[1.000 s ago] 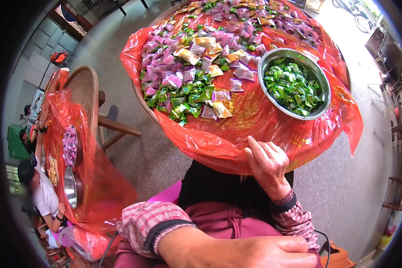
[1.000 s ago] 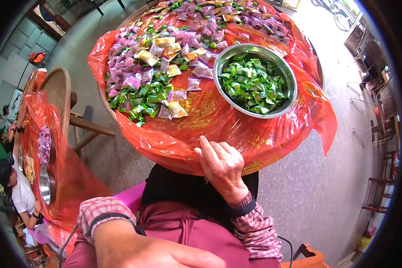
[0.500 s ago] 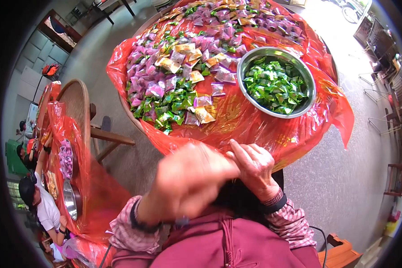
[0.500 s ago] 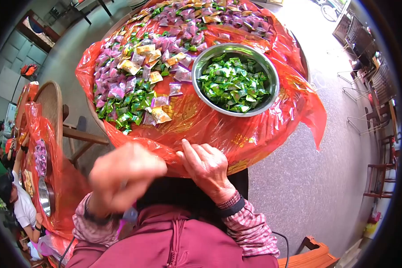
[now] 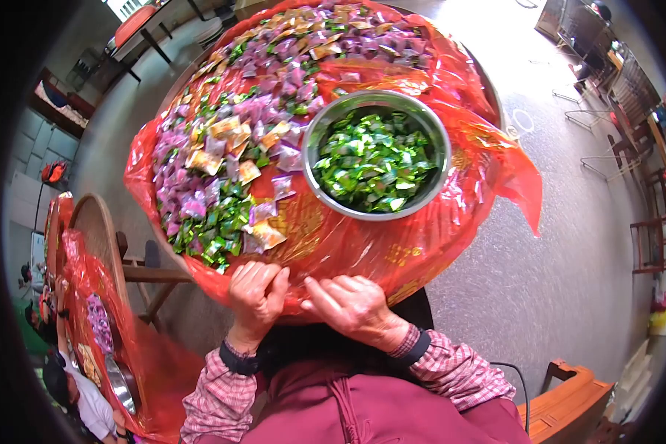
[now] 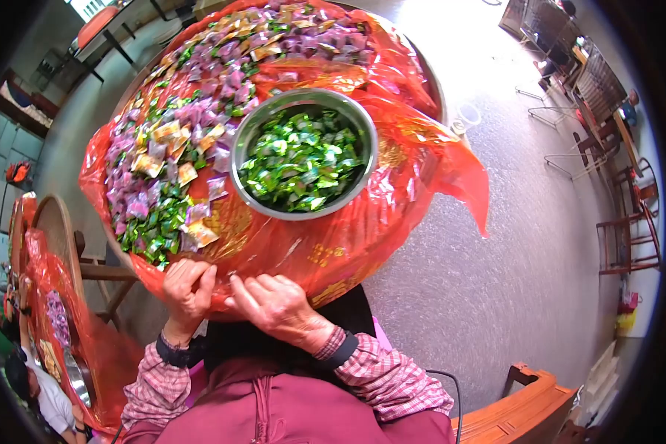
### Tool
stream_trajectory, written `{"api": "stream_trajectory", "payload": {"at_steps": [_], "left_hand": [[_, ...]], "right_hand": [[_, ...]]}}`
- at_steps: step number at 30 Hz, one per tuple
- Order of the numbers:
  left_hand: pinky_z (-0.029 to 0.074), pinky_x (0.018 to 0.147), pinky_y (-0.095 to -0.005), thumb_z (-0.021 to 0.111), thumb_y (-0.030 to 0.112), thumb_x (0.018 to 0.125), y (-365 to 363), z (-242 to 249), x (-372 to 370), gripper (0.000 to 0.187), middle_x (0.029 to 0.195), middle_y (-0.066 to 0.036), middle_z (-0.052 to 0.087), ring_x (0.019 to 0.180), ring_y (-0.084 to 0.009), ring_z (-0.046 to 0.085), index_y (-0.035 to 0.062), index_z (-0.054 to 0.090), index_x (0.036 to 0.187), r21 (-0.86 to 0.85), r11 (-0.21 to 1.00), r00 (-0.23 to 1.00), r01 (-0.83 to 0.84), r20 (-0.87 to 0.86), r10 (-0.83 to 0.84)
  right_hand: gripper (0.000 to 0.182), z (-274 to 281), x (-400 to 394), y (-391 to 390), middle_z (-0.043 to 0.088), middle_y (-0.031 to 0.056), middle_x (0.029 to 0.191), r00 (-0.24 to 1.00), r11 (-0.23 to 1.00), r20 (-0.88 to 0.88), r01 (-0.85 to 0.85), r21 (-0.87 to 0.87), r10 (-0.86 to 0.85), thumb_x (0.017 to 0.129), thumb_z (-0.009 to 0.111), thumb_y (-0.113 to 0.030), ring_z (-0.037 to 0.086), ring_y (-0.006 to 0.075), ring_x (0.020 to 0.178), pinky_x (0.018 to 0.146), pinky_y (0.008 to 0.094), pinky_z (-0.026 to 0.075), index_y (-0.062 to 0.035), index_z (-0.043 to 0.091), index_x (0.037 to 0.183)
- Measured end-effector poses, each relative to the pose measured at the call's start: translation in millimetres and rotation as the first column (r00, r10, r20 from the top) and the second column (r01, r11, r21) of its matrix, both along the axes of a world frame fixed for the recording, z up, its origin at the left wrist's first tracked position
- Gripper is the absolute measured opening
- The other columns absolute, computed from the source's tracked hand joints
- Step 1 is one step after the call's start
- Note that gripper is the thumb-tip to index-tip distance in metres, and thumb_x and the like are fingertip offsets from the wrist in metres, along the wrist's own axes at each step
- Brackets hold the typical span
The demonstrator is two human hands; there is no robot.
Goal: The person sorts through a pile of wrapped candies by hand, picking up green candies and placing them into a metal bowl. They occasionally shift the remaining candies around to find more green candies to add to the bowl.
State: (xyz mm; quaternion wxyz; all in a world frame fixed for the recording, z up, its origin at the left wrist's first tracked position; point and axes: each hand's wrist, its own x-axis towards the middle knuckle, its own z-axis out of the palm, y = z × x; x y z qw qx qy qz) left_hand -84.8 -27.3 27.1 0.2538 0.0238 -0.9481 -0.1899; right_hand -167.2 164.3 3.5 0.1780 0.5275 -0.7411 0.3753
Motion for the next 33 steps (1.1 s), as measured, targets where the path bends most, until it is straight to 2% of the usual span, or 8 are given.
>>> {"api": "stream_trajectory", "payload": {"at_steps": [4, 9, 15, 18, 21, 27, 33], "left_hand": [[0.037, 0.061, -0.0419, 0.072, 0.010, 0.089, 1, -4, 9, 0.017, 0.069, -0.009, 0.054, 0.065, -0.0292, 0.053, 0.0064, 0.061, 0.076, -0.037, 0.999, 0.997, 0.033, 0.071, -0.030], [0.037, 0.063, -0.0428, 0.069, 0.014, 0.091, 4, -2, 14, 0.020, 0.072, -0.009, 0.053, 0.069, -0.0297, 0.053, 0.0059, 0.061, 0.075, -0.013, 0.999, 0.993, 0.032, 0.111, -0.030], [0.037, 0.064, -0.0459, 0.062, 0.013, 0.090, 2, -6, 20, 0.027, 0.072, -0.012, 0.049, 0.070, -0.0326, 0.050, 0.0042, 0.051, 0.067, -0.005, 1.000, 0.984, 0.022, 0.180, -0.021], [0.036, 0.064, -0.0465, 0.059, 0.012, 0.089, 2, -12, 17, 0.028, 0.070, -0.012, 0.048, 0.069, -0.0332, 0.049, 0.0041, 0.048, 0.065, -0.021, 1.000, 0.983, 0.020, 0.185, -0.016], [0.036, 0.068, -0.0470, 0.052, 0.012, 0.093, 0, -10, 23, 0.029, 0.073, -0.015, 0.046, 0.072, -0.0343, 0.047, 0.0013, 0.044, 0.066, -0.003, 1.000, 0.972, -0.002, 0.234, 0.003], [0.035, 0.069, -0.0478, 0.050, 0.014, 0.094, -4, -14, 28, 0.032, 0.073, -0.015, 0.043, 0.072, -0.0352, 0.045, 0.0018, 0.041, 0.066, -0.007, 1.000, 0.960, -0.019, 0.278, 0.020], [0.042, 0.071, -0.0475, 0.057, 0.019, 0.096, -8, -20, 23, 0.023, 0.085, -0.019, 0.054, 0.075, -0.0343, 0.054, -0.0001, 0.045, 0.096, -0.028, 0.999, 0.965, 0.022, 0.263, -0.014]], "right_hand": [[0.036, -9, 1, 1, 0.069, 0.0058, 0.091, 1.000, 0.999, 0.016, -0.025, -0.020, 0.026, 0.092, 0.075, -0.027, 0.066, 0.0158, 0.075, 0.063, 0.0295, 0.052, 0.0008, 0.071, 0.114], [0.032, -14, 0, 0, 0.069, 0.0065, 0.091, 0.998, 0.994, 0.015, -0.054, -0.094, 0.056, 0.094, 0.071, -0.025, 0.066, 0.0151, 0.076, 0.063, 0.0285, 0.051, 0.0009, 0.070, 0.113], [0.034, -22, 5, -1, 0.065, 0.0051, 0.088, 0.991, 0.989, 0.074, -0.100, -0.110, 0.108, 0.092, 0.068, -0.023, 0.064, 0.0152, 0.077, 0.063, 0.0289, 0.050, 0.0032, 0.067, 0.112], [0.036, -26, 10, -2, 0.062, 0.0066, 0.087, 0.988, 0.987, 0.095, -0.110, -0.115, 0.121, 0.084, 0.065, -0.018, 0.062, 0.0172, 0.077, 0.066, 0.0304, 0.049, 0.0055, 0.066, 0.111], [0.036, -31, 13, -6, 0.059, 0.0066, 0.085, 0.988, 0.982, 0.087, -0.109, -0.154, 0.124, 0.085, 0.062, -0.016, 0.060, 0.0180, 0.077, 0.065, 0.0303, 0.048, 0.0072, 0.065, 0.112], [0.037, -42, 16, -9, 0.059, 0.0087, 0.088, 0.976, 0.973, 0.085, -0.189, -0.135, 0.201, 0.088, 0.058, -0.014, 0.058, 0.0201, 0.080, 0.069, 0.0307, 0.048, 0.0119, 0.062, 0.115], [0.038, -51, 13, -10, 0.060, 0.0097, 0.090, 0.978, 0.972, 0.039, -0.199, -0.125, 0.205, 0.088, 0.058, -0.014, 0.059, 0.0212, 0.082, 0.069, 0.0317, 0.049, 0.0123, 0.061, 0.115]]}}
